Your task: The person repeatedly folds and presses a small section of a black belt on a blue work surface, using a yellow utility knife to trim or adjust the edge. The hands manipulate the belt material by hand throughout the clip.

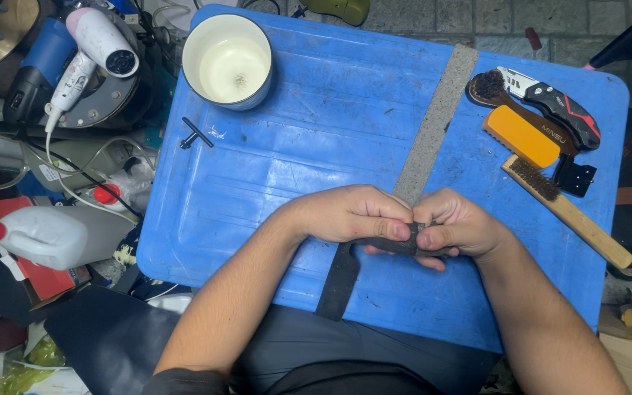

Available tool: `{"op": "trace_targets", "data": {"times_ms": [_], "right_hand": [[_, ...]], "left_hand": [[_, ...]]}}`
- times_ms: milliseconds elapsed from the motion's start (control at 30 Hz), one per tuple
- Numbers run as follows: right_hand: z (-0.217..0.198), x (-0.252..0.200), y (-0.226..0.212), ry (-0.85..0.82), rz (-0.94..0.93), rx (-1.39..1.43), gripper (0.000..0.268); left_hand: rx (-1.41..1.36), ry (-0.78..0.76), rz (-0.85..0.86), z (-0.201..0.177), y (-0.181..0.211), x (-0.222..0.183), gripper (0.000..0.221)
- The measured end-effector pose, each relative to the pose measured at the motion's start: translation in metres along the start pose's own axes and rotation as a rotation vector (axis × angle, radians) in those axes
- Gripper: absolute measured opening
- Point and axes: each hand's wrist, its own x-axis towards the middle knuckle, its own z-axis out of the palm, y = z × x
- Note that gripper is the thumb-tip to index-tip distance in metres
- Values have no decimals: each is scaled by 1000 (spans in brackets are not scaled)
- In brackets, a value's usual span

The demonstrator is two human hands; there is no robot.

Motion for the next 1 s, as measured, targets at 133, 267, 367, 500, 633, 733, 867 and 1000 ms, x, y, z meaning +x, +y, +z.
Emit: {"op": "trace_targets", "data": {"times_ms": [133,267,367,500,633,733,867,1000], "right_hand": [[3,2,-6,38,-21,-23,28],[10,11,-18,338,-9,-386,25],[18,18,-29,419,56,-766,20],[37,25,-34,420,57,-793,19],[54,27,-44,483,264,-800,19],[64,28,-49,501,311,-987,17],[79,33,-47,507,196,-1234,15],[81,39,-40,517,-1,-1394,13]], "left_hand": [[15,9,176,0,5,-2,35],[86,292,63,2,19,0,36],[37,463,-151,6,32,0,35],[221,520,-167,11,35,-1,35],[392,576,-77,16,30,-3,29],[689,642,62,23,30,1,32],[1000,678,-67,40,50,0,40],[1120,536,-408,50,78,-1,58]]}}
